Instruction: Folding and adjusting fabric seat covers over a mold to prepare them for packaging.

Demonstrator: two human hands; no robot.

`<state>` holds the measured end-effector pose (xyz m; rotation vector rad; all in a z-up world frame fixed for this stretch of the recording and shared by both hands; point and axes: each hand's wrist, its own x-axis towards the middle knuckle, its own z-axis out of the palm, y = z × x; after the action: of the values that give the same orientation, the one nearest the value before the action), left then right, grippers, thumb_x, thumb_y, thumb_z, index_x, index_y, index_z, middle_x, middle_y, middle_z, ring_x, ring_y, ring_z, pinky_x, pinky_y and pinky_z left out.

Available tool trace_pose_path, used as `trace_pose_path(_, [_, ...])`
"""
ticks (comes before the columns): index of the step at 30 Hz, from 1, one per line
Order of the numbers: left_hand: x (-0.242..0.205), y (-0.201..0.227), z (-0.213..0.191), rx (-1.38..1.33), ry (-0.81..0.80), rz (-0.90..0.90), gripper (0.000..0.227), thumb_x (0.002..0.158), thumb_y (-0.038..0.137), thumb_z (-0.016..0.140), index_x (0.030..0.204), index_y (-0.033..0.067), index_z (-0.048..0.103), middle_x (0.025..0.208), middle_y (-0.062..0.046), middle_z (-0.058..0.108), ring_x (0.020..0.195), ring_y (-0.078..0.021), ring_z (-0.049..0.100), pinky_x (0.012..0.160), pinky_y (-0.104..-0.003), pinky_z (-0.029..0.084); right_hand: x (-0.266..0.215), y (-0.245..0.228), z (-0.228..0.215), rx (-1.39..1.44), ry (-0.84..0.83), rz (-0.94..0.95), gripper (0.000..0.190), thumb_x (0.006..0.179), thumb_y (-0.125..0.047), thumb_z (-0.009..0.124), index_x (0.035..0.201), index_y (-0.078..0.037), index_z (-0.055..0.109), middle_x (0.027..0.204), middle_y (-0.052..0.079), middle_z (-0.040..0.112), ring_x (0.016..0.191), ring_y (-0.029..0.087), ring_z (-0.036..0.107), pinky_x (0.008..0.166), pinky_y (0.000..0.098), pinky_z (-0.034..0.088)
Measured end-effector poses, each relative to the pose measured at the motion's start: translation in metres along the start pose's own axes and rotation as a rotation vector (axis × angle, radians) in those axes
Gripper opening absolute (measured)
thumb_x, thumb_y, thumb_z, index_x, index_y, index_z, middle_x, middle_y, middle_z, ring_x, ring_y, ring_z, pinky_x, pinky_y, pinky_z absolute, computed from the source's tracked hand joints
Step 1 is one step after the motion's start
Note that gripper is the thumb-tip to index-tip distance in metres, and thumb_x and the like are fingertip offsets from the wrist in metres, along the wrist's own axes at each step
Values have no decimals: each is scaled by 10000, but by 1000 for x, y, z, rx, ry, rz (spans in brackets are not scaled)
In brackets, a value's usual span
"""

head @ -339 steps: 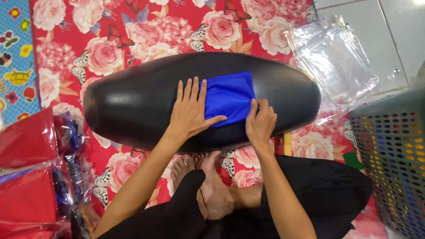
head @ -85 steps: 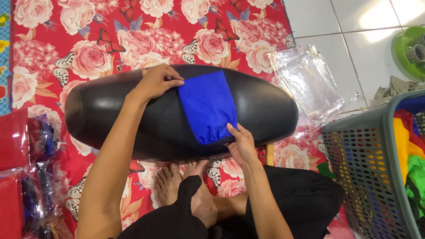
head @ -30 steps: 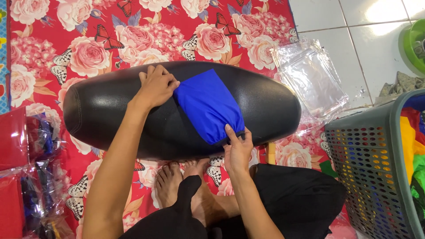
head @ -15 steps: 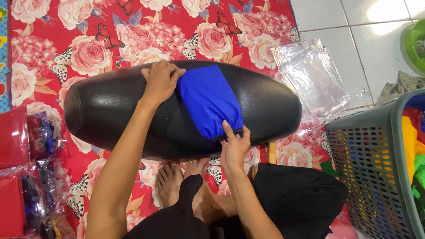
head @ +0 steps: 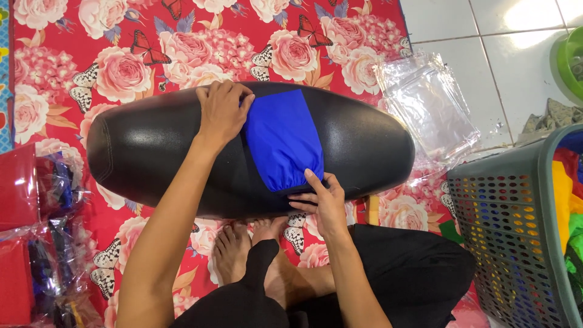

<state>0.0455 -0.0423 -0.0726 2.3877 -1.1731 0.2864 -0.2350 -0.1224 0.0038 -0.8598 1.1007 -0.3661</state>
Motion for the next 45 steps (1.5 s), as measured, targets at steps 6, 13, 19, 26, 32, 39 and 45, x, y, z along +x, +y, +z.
trace_pose_path(6, [0, 60, -49, -214, -139, 286, 371, 1113, 381, 477, 1449, 263, 585, 1546, -66, 525, 1443, -317, 445, 1116, -521, 335, 8, 9, -8, -23, -32, -1, 449, 904, -222, 775, 1178, 16, 511, 960, 238, 612, 734, 510, 736, 650, 543, 637])
trace_pose_path(13, [1, 57, -27, -224, -508, 167, 608, 1093, 611, 249, 1579, 283, 410, 1644, -22, 395, 1546, -279, 291, 1270, -568, 89, 8, 12, -9, -29, -40, -6, 461, 924, -222, 755, 1211, 17, 485, 931, 187, 549, 709, 517, 733, 636, 530, 647])
trace_pose_path(19, [1, 58, -30, -171, -548, 139, 701, 1061, 687, 244, 1580, 247, 416, 1644, -19, 397, 1552, -235, 287, 1283, -519, 79, 8, 16, -8, -78, -15, -57, 522, 932, -239, 746, 1263, 31, 447, 932, 194, 547, 681, 525, 725, 625, 524, 646])
trace_pose_path(26, [1, 56, -25, -120, -552, 171, 845, 982, 812, 263, 1597, 245, 382, 1658, 1, 373, 1554, -226, 273, 1285, -521, 98, 3, 17, -10, -762, 164, -699, 558, 941, -382, 748, 1307, -42, 500, 794, 140, 632, 615, 322, 650, 570, 404, 530])
trace_pose_path(32, [-2, 49, -13, -103, -533, 210, 839, 986, 803, 240, 1608, 252, 353, 1668, 6, 346, 1556, -221, 254, 1286, -525, 102, 10, -11, 36, -1171, 15, -1502, 448, 993, -380, 682, 1319, -76, 639, 1401, 203, 529, 1349, 421, 492, 1130, 538, 347])
trace_pose_path(39, [-7, 41, 0, -40, -515, 254, 685, 1038, 574, 266, 1650, 271, 227, 1704, 27, 251, 1574, -211, 188, 1288, -517, 101, 55, 26, 37, -1638, -179, -1209, 852, 1028, -676, 410, 1660, -136, 224, 1718, 225, 118, 1586, 434, 65, 1231, 651, 28])
trace_pose_path(45, [-6, 49, -12, 21, -553, 273, 699, 1030, 498, 285, 1668, 243, 152, 1727, 6, 174, 1589, -220, 114, 1290, -529, 61, 56, 27, 36, -1683, -230, -1113, 882, 1027, -697, 364, 1669, -127, 163, 1718, 233, 101, 1588, 431, 68, 1239, 649, 29])
